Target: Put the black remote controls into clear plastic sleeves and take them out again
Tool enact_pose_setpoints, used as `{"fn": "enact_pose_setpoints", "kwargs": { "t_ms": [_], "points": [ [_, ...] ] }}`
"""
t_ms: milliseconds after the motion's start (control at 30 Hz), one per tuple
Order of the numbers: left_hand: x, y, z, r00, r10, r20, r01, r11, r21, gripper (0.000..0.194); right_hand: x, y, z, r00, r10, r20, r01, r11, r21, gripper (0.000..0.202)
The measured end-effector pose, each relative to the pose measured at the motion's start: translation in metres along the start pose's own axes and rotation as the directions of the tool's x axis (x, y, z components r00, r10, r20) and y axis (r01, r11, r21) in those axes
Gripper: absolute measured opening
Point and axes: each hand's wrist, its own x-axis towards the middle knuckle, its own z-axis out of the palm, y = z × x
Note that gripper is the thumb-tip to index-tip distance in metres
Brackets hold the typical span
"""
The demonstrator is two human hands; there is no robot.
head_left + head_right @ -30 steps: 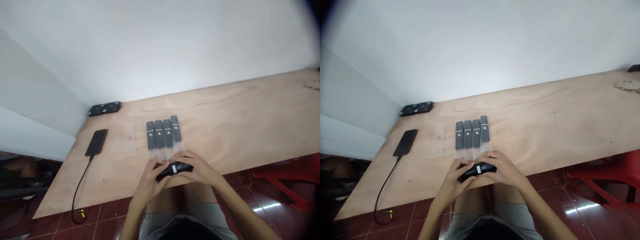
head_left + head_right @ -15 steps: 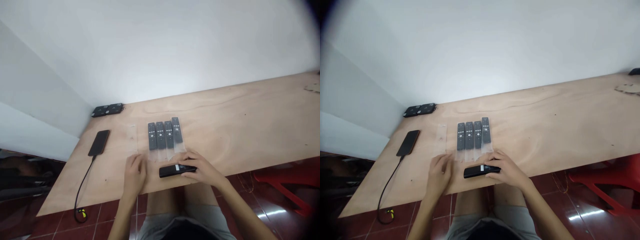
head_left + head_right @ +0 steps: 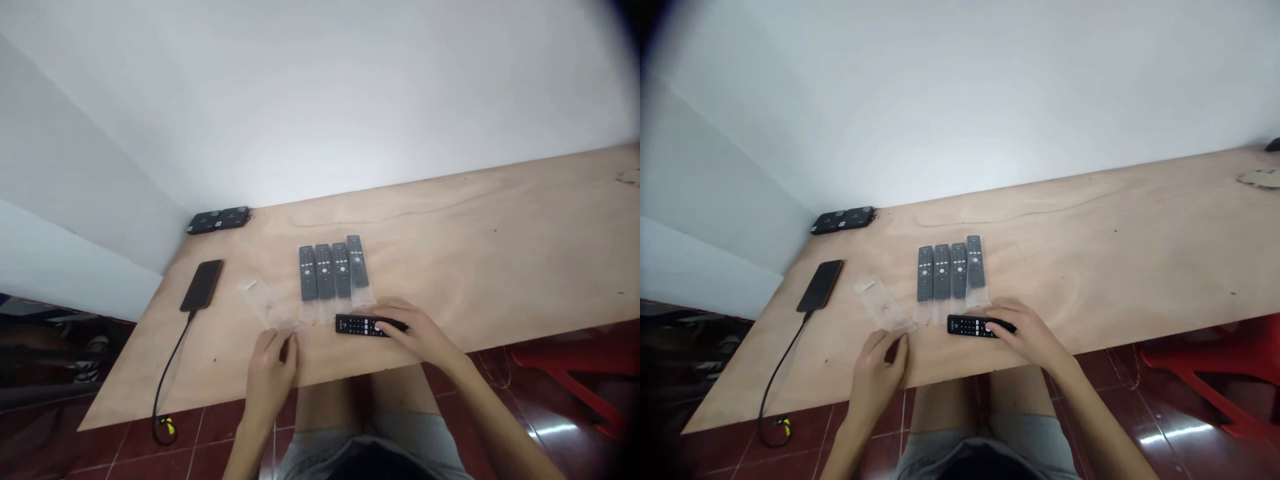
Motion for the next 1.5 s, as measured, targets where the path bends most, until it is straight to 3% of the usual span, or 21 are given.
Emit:
{"fn": "enact_pose_setpoints", "kwargs": {
  "t_ms": [100,200,333,567,733,933,1167,1300,1500],
  "points": [
    [-0.018,0.028,0.005,0.998,-0.034,0.055,0.040,0.994,-0.102,0.016,-0.008,0.005,-0.003,0.999,-0.012,-0.038,0.008,0.994,-0.111,0.039],
    [-0.029,0.050,0.016,0.994,-0.059,0.092,0.072,0.987,-0.146,0.018,-0.016,0.007,-0.007,1.000,-0.026,0.010,0.027,0.983,-0.183,0.061],
    [-0.029,0.066,0.030,0.986,-0.122,0.113,0.142,0.971,-0.194,0.021,-0.020,0.004,-0.009,1.000,-0.015,-0.025,0.010,0.981,-0.193,0.052],
    [-0.010,0.074,0.025,0.944,-0.151,0.295,0.213,0.958,-0.191,0.022,-0.023,0.005,-0.015,1.000,-0.024,-0.003,0.024,0.999,0.021,0.041],
    [-0.002,0.079,0.021,0.938,-0.201,0.281,0.278,0.923,-0.265,0.020,-0.029,0.012,-0.014,0.996,-0.082,0.046,0.080,0.996,0.042,0.055],
    [-0.003,0.086,0.023,0.938,-0.237,0.255,0.314,0.891,-0.329,0.019,-0.028,0.009,-0.014,0.992,-0.094,0.085,0.091,0.995,0.041,0.056],
    [-0.010,0.087,0.029,0.909,-0.224,0.351,0.367,0.829,-0.421,0.022,-0.022,-0.001,-0.016,0.992,-0.077,0.097,0.078,0.997,-0.009,0.047],
    [-0.002,0.074,0.022,0.912,-0.079,0.402,0.269,0.856,-0.441,0.032,-0.019,-0.004,-0.018,0.994,-0.056,0.099,0.058,0.998,-0.016,0.045],
    [0.015,0.052,0.012,0.928,0.091,0.362,0.007,0.965,-0.262,0.052,-0.016,-0.008,-0.019,0.989,-0.064,0.136,0.065,0.998,-0.002,0.042]
  ]
}}
